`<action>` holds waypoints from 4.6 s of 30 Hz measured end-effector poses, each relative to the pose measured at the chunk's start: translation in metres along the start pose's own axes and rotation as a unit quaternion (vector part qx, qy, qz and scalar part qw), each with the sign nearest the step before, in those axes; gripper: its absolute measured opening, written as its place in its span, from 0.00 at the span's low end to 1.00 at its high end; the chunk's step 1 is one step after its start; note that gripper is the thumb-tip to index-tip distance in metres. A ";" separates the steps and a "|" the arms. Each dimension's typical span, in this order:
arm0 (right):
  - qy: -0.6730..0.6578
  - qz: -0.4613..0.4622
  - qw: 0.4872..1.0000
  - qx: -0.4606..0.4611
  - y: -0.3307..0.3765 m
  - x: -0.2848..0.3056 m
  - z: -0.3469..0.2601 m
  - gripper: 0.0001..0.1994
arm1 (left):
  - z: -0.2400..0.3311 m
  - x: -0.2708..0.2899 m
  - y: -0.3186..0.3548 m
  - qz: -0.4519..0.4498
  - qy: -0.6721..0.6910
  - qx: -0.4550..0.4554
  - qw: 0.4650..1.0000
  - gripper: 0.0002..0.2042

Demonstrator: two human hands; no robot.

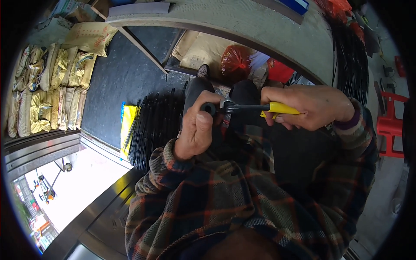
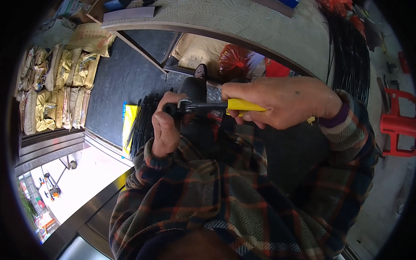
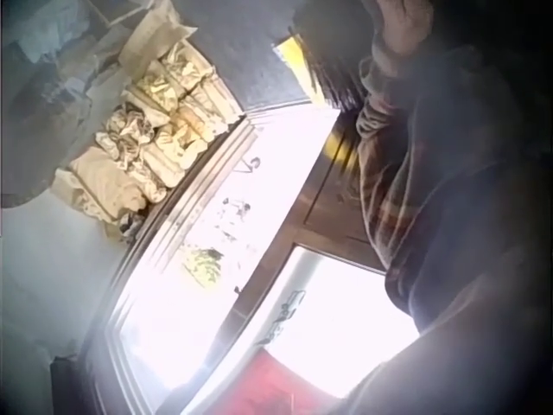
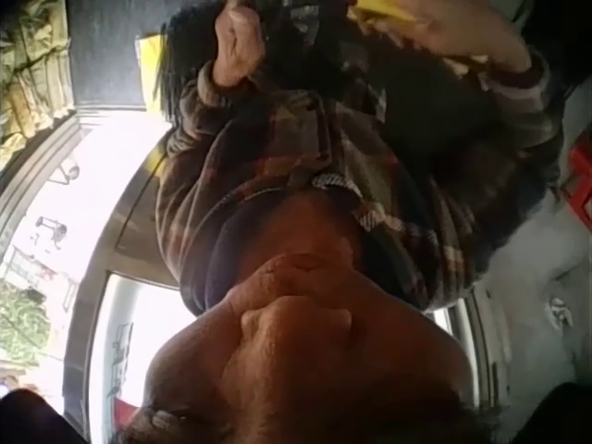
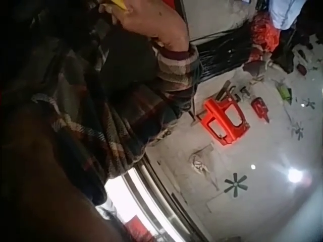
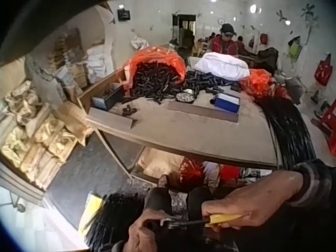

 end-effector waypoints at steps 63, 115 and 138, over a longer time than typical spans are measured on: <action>0.159 0.711 0.573 -0.376 0.267 0.158 0.279 0.10 | -0.185 0.165 0.026 -0.035 -0.434 0.096 0.895 0.14; -0.209 0.587 0.737 0.262 -0.004 0.071 0.023 0.10 | 0.068 -0.059 -0.185 -0.098 0.288 0.064 0.951 0.14; 0.040 0.678 0.709 0.189 0.006 0.109 -0.005 0.09 | 0.068 -0.053 -0.187 -0.019 0.254 -0.033 0.967 0.20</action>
Point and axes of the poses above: each hand's wrist, its own y-axis away from the middle knuckle, its own x-axis out of the back of the hand, z = x × y, the point moved 5 cm from there along -y, towards the middle knuckle, and after that the axes turned 1 degree about z, right-handed, at the moved point
